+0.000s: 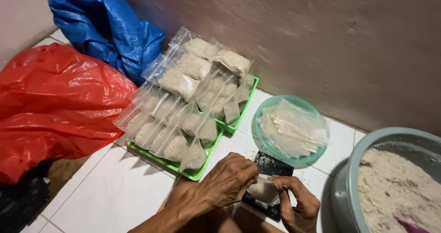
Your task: The person scoops a granular substance from a large basin into small plastic bags using a pink scoop. They place the filled bags on a digital scale to check the weight, then tie the bags closed and place them into a green tray.
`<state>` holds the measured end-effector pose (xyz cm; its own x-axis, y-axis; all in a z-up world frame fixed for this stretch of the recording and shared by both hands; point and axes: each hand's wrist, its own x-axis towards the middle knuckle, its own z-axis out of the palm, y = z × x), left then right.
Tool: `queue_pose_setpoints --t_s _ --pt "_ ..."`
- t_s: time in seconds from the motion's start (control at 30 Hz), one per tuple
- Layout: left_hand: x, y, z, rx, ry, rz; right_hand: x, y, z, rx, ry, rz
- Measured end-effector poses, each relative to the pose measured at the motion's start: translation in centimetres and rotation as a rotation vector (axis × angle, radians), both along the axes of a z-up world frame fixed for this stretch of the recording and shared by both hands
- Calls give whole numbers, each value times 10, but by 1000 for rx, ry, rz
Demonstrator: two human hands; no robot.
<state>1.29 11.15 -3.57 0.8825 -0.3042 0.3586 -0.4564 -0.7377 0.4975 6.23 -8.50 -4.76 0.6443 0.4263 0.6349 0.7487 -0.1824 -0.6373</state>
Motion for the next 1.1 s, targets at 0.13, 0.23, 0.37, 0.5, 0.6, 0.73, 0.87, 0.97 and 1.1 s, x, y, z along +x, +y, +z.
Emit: queue_pose_setpoints --t_s 0.13,0.23,0.37,0.5,0.6,0.73,0.87,0.97,1.1 --pt "3 14 -1 -30 -79 27 9 16 -5 71 53 36" --pt "4 28 -4 -25 -70 69 20 24 -6 108 50 57" --pt "3 40 -9 54 -30 92 27 34 -1 75 84 82" --pt "2 51 -7 -69 -129 132 34 45 6 77 178 87" --pt "2 60 -15 -157 -48 184 43 51 8 118 199 121" --pt "2 67 -8 -227 -171 211 52 63 17 84 226 166" --pt "1 76 3 -518 -43 271 74 71 20 46 188 293" --pt "1 78 -22 -590 331 339 95 72 25 31 440 264" --pt "16 65 -11 -623 530 365 121 101 47 -33 458 333"
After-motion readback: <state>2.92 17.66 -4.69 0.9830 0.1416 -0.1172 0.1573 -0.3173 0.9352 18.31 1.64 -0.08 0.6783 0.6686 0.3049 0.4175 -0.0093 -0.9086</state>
